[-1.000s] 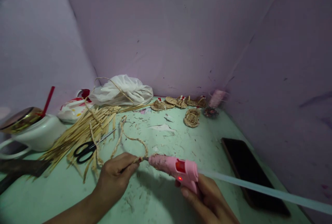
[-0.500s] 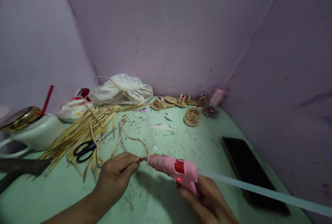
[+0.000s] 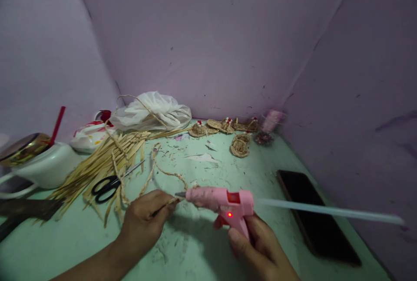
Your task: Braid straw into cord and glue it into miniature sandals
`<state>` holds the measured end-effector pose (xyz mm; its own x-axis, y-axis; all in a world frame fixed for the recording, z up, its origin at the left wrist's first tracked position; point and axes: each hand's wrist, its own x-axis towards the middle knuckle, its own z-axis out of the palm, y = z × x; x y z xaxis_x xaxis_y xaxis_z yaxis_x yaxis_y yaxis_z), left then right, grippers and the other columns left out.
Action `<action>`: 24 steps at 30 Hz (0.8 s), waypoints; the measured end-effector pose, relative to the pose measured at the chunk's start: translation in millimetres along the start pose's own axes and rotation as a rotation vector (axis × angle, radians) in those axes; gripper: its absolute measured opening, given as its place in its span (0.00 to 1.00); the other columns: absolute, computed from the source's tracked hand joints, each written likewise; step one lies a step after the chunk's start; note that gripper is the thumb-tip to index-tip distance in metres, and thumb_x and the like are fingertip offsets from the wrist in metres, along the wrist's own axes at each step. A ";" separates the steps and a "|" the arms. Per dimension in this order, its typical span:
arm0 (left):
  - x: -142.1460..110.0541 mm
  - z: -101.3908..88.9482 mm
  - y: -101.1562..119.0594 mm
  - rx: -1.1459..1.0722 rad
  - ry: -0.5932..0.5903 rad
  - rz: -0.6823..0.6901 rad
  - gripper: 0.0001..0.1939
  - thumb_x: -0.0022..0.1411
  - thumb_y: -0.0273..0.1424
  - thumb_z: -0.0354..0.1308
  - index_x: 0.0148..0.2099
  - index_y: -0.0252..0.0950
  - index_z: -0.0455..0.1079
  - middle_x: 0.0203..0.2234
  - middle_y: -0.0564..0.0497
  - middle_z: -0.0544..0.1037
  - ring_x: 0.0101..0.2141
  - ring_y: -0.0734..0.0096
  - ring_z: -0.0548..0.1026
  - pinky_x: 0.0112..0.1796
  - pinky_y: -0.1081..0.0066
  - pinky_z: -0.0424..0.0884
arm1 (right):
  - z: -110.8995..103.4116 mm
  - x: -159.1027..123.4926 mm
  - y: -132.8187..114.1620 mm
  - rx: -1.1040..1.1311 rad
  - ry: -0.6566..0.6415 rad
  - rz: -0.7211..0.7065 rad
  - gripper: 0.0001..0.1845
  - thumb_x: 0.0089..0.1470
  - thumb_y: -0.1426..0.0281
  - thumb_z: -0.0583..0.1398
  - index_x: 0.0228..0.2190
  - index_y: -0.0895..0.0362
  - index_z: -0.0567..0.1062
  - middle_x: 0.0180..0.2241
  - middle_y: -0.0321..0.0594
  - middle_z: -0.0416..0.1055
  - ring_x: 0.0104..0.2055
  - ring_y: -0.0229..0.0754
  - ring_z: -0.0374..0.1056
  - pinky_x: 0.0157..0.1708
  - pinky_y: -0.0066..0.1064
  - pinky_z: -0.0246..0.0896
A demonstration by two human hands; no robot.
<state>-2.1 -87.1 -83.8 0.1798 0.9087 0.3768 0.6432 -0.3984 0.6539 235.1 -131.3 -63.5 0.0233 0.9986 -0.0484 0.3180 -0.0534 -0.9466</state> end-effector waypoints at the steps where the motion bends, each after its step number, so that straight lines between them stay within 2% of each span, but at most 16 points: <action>1: -0.2 0.3 -0.3 -0.008 -0.001 -0.004 0.09 0.57 0.26 0.52 0.30 0.39 0.73 0.22 0.53 0.72 0.27 0.71 0.70 0.29 0.74 0.63 | 2.0 2.6 -1.5 0.043 0.020 -0.010 0.19 0.49 0.53 0.55 0.30 0.56 0.75 0.19 0.36 0.66 0.22 0.39 0.60 0.22 0.29 0.57; 3: -0.7 0.8 -1.0 -0.013 -0.001 -0.014 0.08 0.57 0.27 0.52 0.31 0.39 0.73 0.22 0.53 0.72 0.28 0.71 0.70 0.30 0.74 0.63 | 4.8 11.1 -4.6 0.109 0.046 -0.012 0.19 0.50 0.53 0.55 0.27 0.57 0.72 0.17 0.34 0.62 0.19 0.36 0.55 0.19 0.26 0.52; 6: -1.5 0.6 -1.2 -0.013 -0.010 -0.022 0.08 0.57 0.27 0.52 0.30 0.39 0.73 0.22 0.53 0.72 0.27 0.71 0.70 0.30 0.73 0.63 | 7.4 30.4 -11.3 0.197 0.056 0.046 0.18 0.47 0.54 0.58 0.24 0.57 0.69 0.16 0.32 0.61 0.17 0.33 0.52 0.16 0.24 0.47; 11: -2.4 -0.7 0.6 -0.004 -0.005 -0.010 0.08 0.57 0.27 0.52 0.30 0.39 0.72 0.22 0.53 0.72 0.27 0.71 0.70 0.30 0.73 0.62 | 15.4 70.5 -24.0 0.265 0.099 0.231 0.15 0.41 0.59 0.61 0.24 0.58 0.70 0.15 0.32 0.62 0.15 0.33 0.56 0.15 0.25 0.52; 13: -3.0 -1.1 1.4 -0.004 -0.007 0.003 0.09 0.57 0.26 0.52 0.29 0.38 0.72 0.22 0.53 0.72 0.28 0.71 0.70 0.30 0.73 0.62 | 19.4 86.7 -23.9 0.249 0.121 0.253 0.13 0.40 0.61 0.60 0.23 0.59 0.71 0.15 0.33 0.62 0.16 0.34 0.57 0.17 0.27 0.57; 15: -3.8 -1.5 2.0 -0.005 -0.012 0.024 0.09 0.58 0.27 0.51 0.30 0.38 0.72 0.22 0.53 0.72 0.28 0.70 0.70 0.30 0.73 0.63 | 22.7 101.1 -20.8 0.214 0.138 0.246 0.11 0.41 0.62 0.59 0.21 0.59 0.71 0.16 0.34 0.63 0.17 0.34 0.58 0.19 0.27 0.58; 17: -4.5 -1.9 2.4 -0.003 -0.011 0.043 0.09 0.58 0.27 0.51 0.30 0.39 0.72 0.23 0.52 0.72 0.28 0.70 0.70 0.30 0.72 0.63 | 24.6 111.5 -17.7 0.150 0.146 0.230 0.11 0.41 0.63 0.59 0.18 0.59 0.71 0.16 0.34 0.64 0.17 0.34 0.58 0.18 0.26 0.55; 19: -4.9 -2.5 2.8 0.005 -0.007 0.049 0.09 0.58 0.27 0.51 0.30 0.39 0.72 0.22 0.52 0.72 0.28 0.70 0.70 0.31 0.72 0.63 | 25.4 115.0 -17.3 0.058 0.149 0.215 0.10 0.40 0.65 0.60 0.17 0.59 0.72 0.13 0.33 0.62 0.16 0.34 0.57 0.17 0.26 0.50; 21: -4.8 -3.3 3.3 0.023 -0.012 0.040 0.09 0.58 0.27 0.51 0.29 0.38 0.72 0.22 0.52 0.72 0.27 0.70 0.69 0.30 0.72 0.62 | 25.9 109.5 -20.7 -0.037 0.169 0.181 0.07 0.38 0.66 0.62 0.20 0.59 0.75 0.14 0.33 0.63 0.17 0.36 0.58 0.19 0.27 0.50; 23: -4.4 -4.1 4.0 0.035 -0.027 0.030 0.09 0.58 0.27 0.51 0.29 0.38 0.71 0.22 0.52 0.71 0.27 0.70 0.69 0.30 0.72 0.62 | 27.8 96.2 -26.5 -0.112 0.212 0.082 0.10 0.38 0.66 0.63 0.27 0.57 0.77 0.23 0.37 0.71 0.25 0.40 0.64 0.26 0.29 0.55; 24: -4.0 -4.4 4.3 0.034 -0.037 0.029 0.09 0.58 0.27 0.51 0.29 0.39 0.71 0.22 0.52 0.72 0.27 0.70 0.69 0.30 0.72 0.62 | 29.7 88.0 -29.5 -0.167 0.258 -0.050 0.11 0.40 0.65 0.62 0.29 0.56 0.77 0.30 0.40 0.72 0.31 0.43 0.65 0.31 0.31 0.56</action>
<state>-3.3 -93.0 -79.6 0.2259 0.9009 0.3706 0.6622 -0.4210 0.6198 199.7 -41.6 -49.3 0.2367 0.9665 0.0995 0.4755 -0.0259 -0.8793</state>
